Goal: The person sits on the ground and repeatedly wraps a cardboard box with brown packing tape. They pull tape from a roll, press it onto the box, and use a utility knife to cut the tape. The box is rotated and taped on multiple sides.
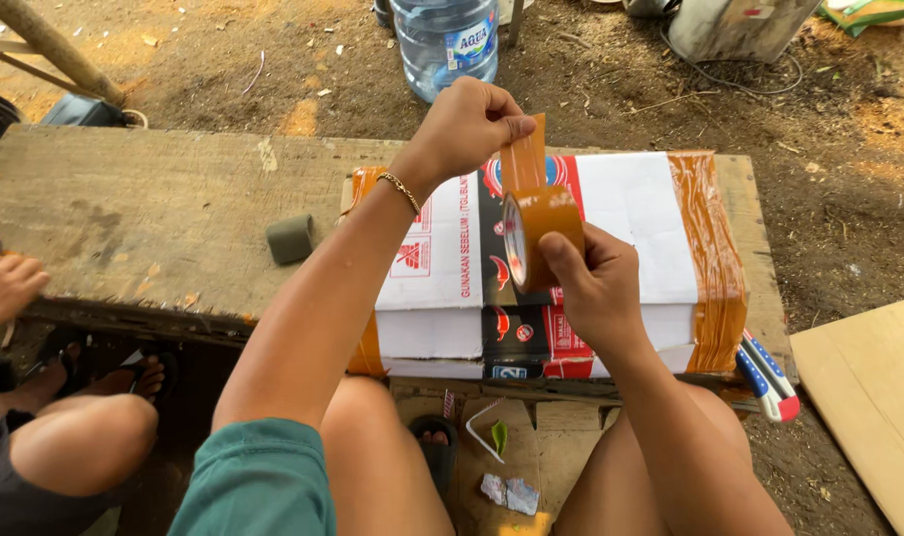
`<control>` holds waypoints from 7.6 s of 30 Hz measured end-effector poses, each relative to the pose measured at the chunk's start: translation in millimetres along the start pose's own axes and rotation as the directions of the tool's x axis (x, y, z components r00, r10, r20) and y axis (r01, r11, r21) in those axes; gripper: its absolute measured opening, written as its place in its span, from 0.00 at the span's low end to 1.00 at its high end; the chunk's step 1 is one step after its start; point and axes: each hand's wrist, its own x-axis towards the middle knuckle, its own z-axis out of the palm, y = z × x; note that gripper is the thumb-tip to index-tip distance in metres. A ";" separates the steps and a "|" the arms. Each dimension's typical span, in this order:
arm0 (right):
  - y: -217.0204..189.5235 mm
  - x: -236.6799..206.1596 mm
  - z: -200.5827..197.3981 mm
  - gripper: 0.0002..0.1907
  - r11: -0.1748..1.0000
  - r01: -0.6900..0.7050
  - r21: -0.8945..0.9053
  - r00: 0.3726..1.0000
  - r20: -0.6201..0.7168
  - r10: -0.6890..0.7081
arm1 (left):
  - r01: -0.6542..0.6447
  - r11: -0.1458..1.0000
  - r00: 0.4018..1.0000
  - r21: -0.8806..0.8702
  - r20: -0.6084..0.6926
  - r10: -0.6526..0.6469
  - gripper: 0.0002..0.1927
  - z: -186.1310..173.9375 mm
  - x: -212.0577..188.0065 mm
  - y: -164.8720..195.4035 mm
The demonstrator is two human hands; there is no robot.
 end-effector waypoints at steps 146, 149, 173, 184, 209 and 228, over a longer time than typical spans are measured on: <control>8.8 -210.1 80.9 0.15 0.892 -0.385 0.237 0.758 -0.470 0.452 | -0.131 0.709 0.990 0.693 0.051 0.134 0.73 75.3 -229.9 26.8; 20.7 -212.2 79.6 0.14 0.889 -0.359 0.285 0.766 -0.454 0.455 | -0.129 0.711 0.991 0.692 0.060 0.121 0.72 75.4 -230.5 26.6; 93.4 -209.2 66.6 0.16 0.880 -0.348 0.324 0.772 -0.433 0.465 | -0.316 0.664 0.940 0.678 0.319 0.122 0.68 49.2 -221.1 78.3; 99.7 -212.8 64.9 0.16 0.891 -0.356 0.282 0.768 -0.454 0.451 | -0.113 0.650 0.954 0.751 0.265 -0.140 0.68 97.4 -87.7 40.4; 104.1 -208.5 62.1 0.16 0.853 -0.363 0.375 0.773 -0.390 0.500 | -0.319 0.606 0.929 0.729 0.114 0.352 0.48 128.0 -185.3 50.4; 118.0 -194.2 60.1 0.14 0.858 -0.354 0.371 0.769 -0.406 0.493 | -0.016 0.888 0.968 0.459 -0.216 0.129 0.32 107.5 -313.2 61.6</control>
